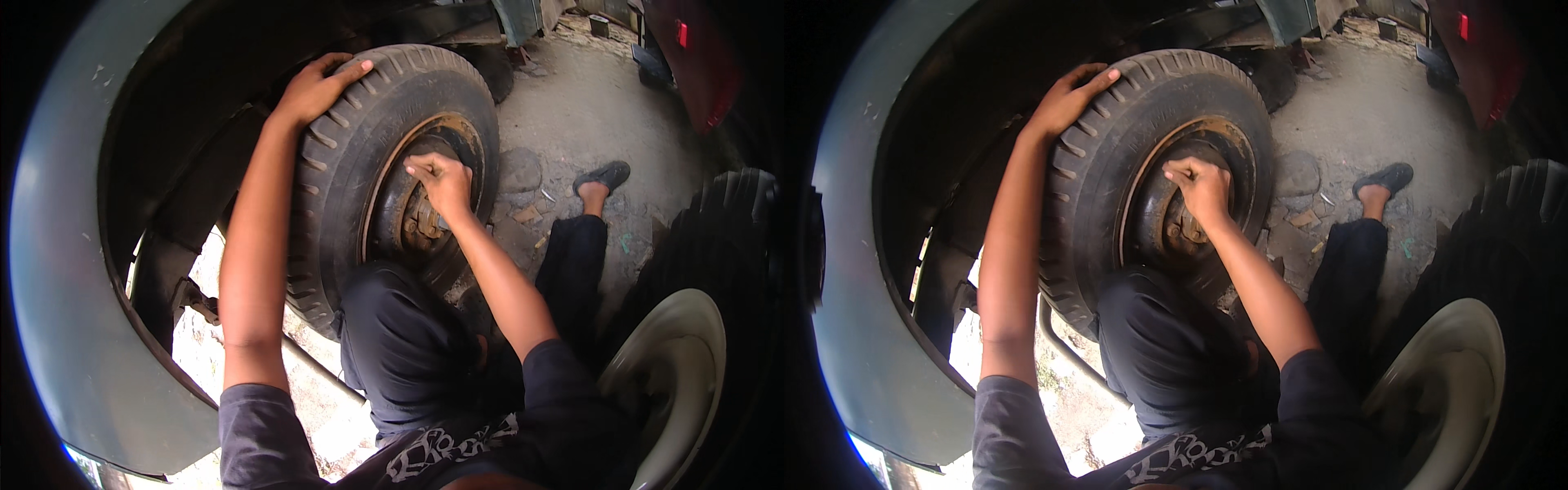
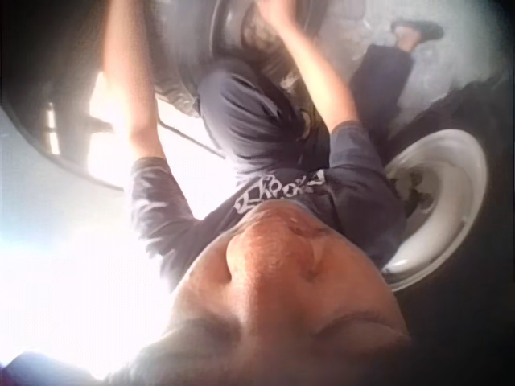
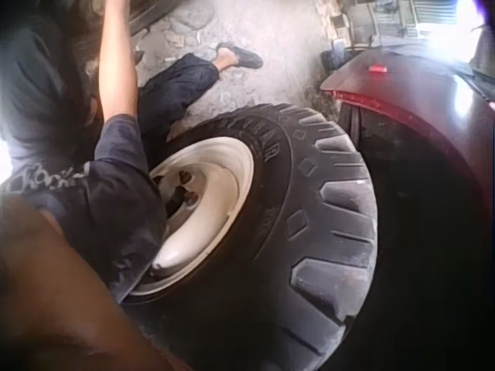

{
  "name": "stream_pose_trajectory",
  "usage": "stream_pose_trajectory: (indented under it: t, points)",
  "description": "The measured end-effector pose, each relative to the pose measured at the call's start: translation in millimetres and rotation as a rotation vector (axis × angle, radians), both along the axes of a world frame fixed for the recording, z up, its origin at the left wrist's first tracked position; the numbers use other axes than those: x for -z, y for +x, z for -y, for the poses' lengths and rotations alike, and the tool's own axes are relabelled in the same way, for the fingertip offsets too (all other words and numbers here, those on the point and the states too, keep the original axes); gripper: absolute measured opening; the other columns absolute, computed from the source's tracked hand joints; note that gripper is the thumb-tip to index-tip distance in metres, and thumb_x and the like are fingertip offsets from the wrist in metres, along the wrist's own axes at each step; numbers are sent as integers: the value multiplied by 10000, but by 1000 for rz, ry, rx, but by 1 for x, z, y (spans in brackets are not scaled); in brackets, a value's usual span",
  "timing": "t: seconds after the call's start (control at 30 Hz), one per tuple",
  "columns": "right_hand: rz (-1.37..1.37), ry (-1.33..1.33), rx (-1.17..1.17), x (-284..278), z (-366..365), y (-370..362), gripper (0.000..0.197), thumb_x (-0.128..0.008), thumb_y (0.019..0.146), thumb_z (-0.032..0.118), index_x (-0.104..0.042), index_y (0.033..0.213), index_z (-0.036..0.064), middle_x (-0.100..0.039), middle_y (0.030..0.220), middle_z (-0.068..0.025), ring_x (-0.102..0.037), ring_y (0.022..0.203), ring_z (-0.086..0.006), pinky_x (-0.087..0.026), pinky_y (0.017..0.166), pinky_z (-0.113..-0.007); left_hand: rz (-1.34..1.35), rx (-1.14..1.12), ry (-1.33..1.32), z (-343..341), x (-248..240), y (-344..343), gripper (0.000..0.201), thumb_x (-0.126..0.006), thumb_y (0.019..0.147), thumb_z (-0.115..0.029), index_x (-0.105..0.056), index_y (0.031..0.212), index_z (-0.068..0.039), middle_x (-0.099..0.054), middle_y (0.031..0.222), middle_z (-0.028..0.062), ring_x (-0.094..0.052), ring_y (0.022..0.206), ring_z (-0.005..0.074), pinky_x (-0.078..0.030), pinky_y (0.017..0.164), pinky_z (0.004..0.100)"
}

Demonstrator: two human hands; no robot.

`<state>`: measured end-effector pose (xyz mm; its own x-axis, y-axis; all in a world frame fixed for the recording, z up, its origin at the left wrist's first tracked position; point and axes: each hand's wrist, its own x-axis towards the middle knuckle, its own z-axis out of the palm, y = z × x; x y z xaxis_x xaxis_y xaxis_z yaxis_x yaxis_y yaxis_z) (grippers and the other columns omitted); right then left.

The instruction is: The person sits on the ground and repeatedly wipes the rim and hub area of a vehicle wheel with a small cloth. They rotate the wheel slightly to access different sections and continue wiping the same areas multiple times.

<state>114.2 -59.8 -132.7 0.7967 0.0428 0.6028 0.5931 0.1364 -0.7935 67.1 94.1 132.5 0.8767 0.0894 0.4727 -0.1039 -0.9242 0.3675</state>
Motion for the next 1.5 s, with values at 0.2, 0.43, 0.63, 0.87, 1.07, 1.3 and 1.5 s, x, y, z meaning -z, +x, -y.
stream_pose_trajectory:
  t: [0.2,0.43,0.63,0.87,1.07,1.3,1.5]
  points:
    - [-235,-1,165,-14,6,31,179,-861,919,158,-844,1082,88,-831,1075,-96,-769,939,-151,-596,896,-335,40,-128,-129,3,2,-2,768,-795,817,-683,-771,1305,-91,-770,1262,196,-717,1218,319,-518,1080,400]
    - [231,36,190,6,-19,-34,156,-882,863,102,-856,1016,81,-828,1028,-108,-792,976,-212,-601,893,-348,83,-184,-53,-3,-3,-3,701,-782,821,-659,-795,1259,-110,-774,1254,189,-713,1239,328,-521,1089,411]
    - [20,-47,301,-9,-8,6,167,-882,861,122,-846,1016,71,-819,1033,-130,-787,980,-245,-590,850,-346,-55,-233,15,8,2,-2,963,-685,767,-826,-684,1445,-142,-706,1411,168,-670,1314,332,-493,1139,422]
    - [117,-246,167,-33,9,15,169,-883,865,149,-845,1005,62,-821,970,-124,-785,849,-239,-590,817,-361,-161,-360,34,17,-10,3,1159,-613,745,-923,-498,1612,-163,-540,1611,149,-510,1494,339,-429,1219,490]
    - [88,-90,32,-13,4,3,154,-863,891,103,-848,1041,71,-825,990,-128,-776,830,-192,-595,788,-326,-178,-336,14,13,-4,3,1192,-554,771,-940,-513,1591,-76,-564,1581,192,-538,1465,370,-416,1215,456]
    - [18,33,84,-8,14,22,147,-853,879,49,-832,1025,51,-822,1057,-137,-808,923,-205,-612,823,-307,-195,-277,28,16,-5,10,1086,-564,823,-875,-524,1588,-106,-580,1573,163,-567,1446,324,-435,1201,424]
    - [227,-35,98,-2,1,-24,146,-857,859,33,-841,999,70,-820,1002,-114,-791,949,-247,-606,864,-362,-160,-289,61,-2,-7,13,1061,-569,830,-869,-559,1562,-101,-591,1561,169,-562,1447,340,-425,1209,437]
